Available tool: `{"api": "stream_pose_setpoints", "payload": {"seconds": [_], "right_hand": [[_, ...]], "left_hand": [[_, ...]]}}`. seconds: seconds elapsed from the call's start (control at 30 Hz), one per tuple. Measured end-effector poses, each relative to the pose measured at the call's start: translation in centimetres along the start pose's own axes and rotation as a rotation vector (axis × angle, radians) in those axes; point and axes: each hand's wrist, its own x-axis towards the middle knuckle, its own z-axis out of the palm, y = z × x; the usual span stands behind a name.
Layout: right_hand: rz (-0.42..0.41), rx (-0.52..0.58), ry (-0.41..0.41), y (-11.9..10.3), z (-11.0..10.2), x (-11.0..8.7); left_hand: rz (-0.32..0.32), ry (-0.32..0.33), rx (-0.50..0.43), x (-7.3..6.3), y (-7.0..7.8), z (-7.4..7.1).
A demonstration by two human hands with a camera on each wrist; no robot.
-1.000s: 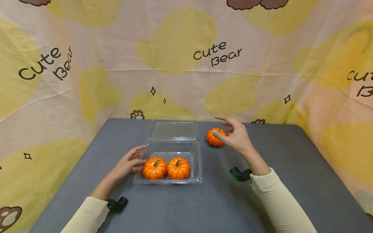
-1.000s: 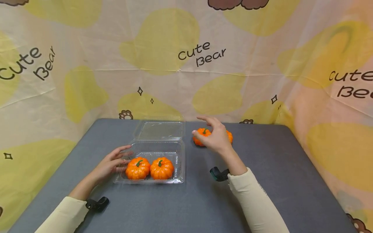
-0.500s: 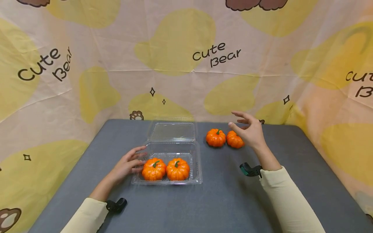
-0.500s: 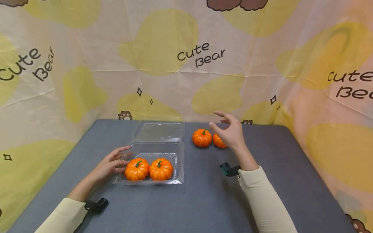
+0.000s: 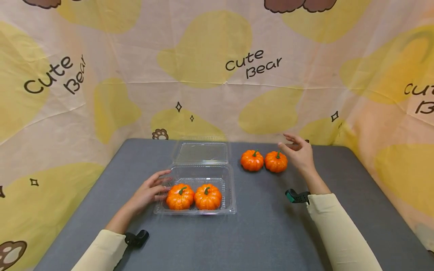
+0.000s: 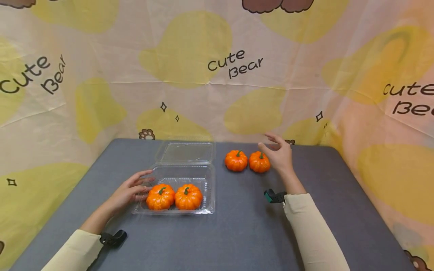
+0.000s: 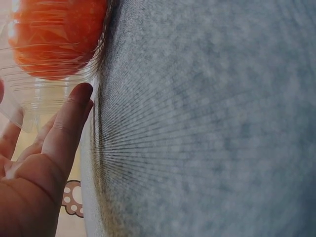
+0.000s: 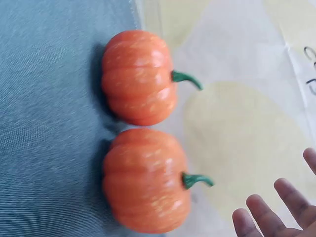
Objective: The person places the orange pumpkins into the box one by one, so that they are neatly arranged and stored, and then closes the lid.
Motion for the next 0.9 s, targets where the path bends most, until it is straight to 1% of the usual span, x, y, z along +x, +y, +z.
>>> {"api": "stream_pose_setpoints", "payload": {"seconds": [0.17,0.37,0.5,0.77,0.9], "right_hand": [[0.069,0.027,-0.007,1.5,0.1,0.1],[0.138,-0.027,-0.016,3.5,0.6,0.2],[0.171,-0.037,-0.036,4.4,1.1,0.1],[0.212,-0.098,-0.06,5.5,1.7,-0.2],[0.214,-0.119,-0.082,5.9,1.8,-0.3]], "left_hand": [[-0.002,-0.002,-0.018,0.0,0.1,0.0],[0.017,-0.008,-0.026,0.0,0.2,0.0],[0.019,-0.007,-0.02,0.0,0.3,0.0],[-0.01,0.005,-0.015,0.1,0.2,0.0],[0.001,-0.003,-0.014,0.0,0.2,0.0]]}}
